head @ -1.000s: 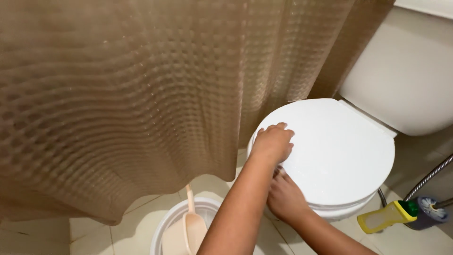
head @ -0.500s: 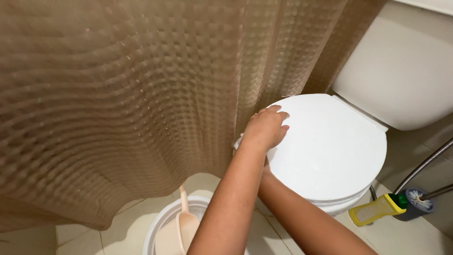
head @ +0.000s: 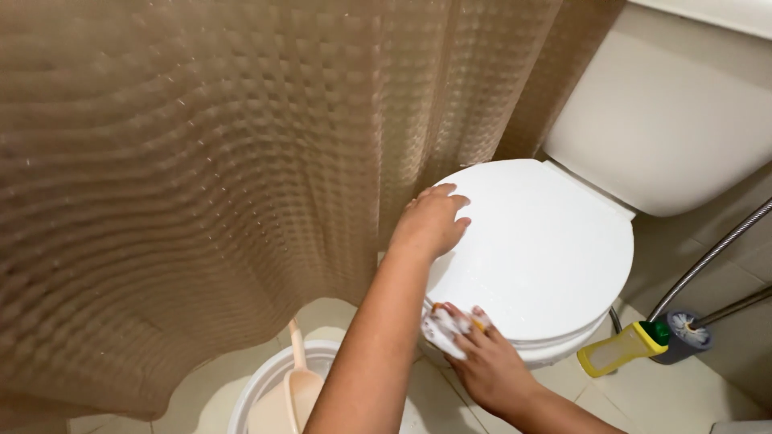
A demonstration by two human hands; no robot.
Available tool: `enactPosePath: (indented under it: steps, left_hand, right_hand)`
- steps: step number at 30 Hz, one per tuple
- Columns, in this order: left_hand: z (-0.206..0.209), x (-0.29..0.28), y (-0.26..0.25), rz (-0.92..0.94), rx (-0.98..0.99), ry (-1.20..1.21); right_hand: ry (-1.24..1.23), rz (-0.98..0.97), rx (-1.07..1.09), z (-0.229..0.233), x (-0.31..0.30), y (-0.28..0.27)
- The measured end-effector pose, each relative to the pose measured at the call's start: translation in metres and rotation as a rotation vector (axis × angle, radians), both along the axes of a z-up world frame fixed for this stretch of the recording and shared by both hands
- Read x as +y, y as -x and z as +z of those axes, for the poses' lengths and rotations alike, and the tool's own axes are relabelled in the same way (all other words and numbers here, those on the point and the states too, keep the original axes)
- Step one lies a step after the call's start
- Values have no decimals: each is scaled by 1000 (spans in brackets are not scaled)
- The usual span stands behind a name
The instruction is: Cleaning the exterior and seat of a toilet with a sponge and detergent.
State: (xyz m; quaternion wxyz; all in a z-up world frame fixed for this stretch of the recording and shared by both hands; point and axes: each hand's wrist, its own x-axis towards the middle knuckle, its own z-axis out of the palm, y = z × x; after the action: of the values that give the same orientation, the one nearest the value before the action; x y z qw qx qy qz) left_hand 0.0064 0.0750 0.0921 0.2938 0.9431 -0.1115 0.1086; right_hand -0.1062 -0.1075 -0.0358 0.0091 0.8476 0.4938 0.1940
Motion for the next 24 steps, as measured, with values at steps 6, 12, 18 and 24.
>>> enactPosePath:
  steps: [6, 12, 18, 24]
  left_hand:
    - [-3, -10, 7, -17, 31, -60]
    - [-21, -26, 5, 3, 240, -139]
    - [-23, -36, 27, 77, 574, -161]
    - [-83, -67, 42, 237, 232, -266]
  right_hand:
    - [53, -152, 284, 30, 80, -34]
    - [-239, -7, 258, 17, 69, -36]
    - [-217, -286, 53, -37, -59, 11]
    - [-444, -538, 63, -17, -98, -8]
